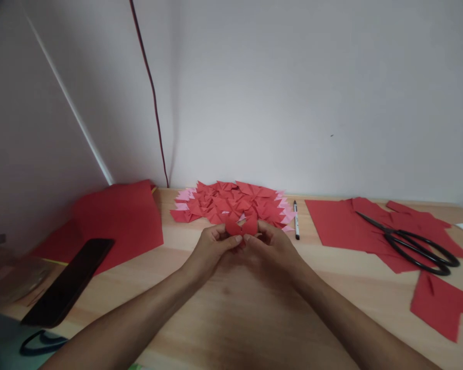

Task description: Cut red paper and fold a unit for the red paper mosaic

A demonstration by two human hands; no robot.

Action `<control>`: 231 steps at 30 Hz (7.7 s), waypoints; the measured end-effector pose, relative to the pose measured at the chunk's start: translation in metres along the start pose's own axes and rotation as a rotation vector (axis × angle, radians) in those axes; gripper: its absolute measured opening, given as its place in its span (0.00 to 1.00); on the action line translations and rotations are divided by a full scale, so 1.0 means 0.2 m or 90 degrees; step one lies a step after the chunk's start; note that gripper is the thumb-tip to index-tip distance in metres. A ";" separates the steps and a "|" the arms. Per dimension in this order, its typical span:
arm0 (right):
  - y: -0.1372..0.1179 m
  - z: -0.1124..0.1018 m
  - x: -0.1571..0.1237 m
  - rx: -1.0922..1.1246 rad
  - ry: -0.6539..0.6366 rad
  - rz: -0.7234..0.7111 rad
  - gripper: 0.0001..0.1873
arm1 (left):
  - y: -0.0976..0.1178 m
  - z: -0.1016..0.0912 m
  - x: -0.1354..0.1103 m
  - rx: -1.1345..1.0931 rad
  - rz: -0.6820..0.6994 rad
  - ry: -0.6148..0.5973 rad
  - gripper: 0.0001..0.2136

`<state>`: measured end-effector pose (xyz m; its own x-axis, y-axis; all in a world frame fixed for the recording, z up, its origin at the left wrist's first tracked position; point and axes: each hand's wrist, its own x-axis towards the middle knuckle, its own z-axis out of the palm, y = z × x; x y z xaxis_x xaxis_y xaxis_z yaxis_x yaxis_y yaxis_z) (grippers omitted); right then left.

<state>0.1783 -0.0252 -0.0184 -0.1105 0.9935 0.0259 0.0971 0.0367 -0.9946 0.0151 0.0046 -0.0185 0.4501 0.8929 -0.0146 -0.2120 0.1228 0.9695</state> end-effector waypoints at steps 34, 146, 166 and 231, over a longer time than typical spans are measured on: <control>-0.13 -0.16 0.01 -0.142 0.079 -0.078 0.19 | 0.05 -0.11 0.09 -0.058 0.004 -0.083 0.17; -0.09 0.03 -0.09 -0.473 0.319 -0.368 0.05 | 0.09 0.06 -0.07 0.250 0.352 0.129 0.03; -0.07 0.05 -0.09 -0.424 0.332 -0.311 0.05 | 0.10 0.07 -0.08 0.245 0.352 0.146 0.02; -0.06 0.03 -0.09 -0.417 0.254 -0.341 0.05 | 0.07 0.06 -0.05 0.204 0.314 0.128 0.02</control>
<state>0.1728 -0.0434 -0.0076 0.0340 0.7851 0.6185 0.6834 0.4332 -0.5876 0.0183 -0.0073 -0.0008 0.1860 0.8793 0.4385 -0.0687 -0.4335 0.8985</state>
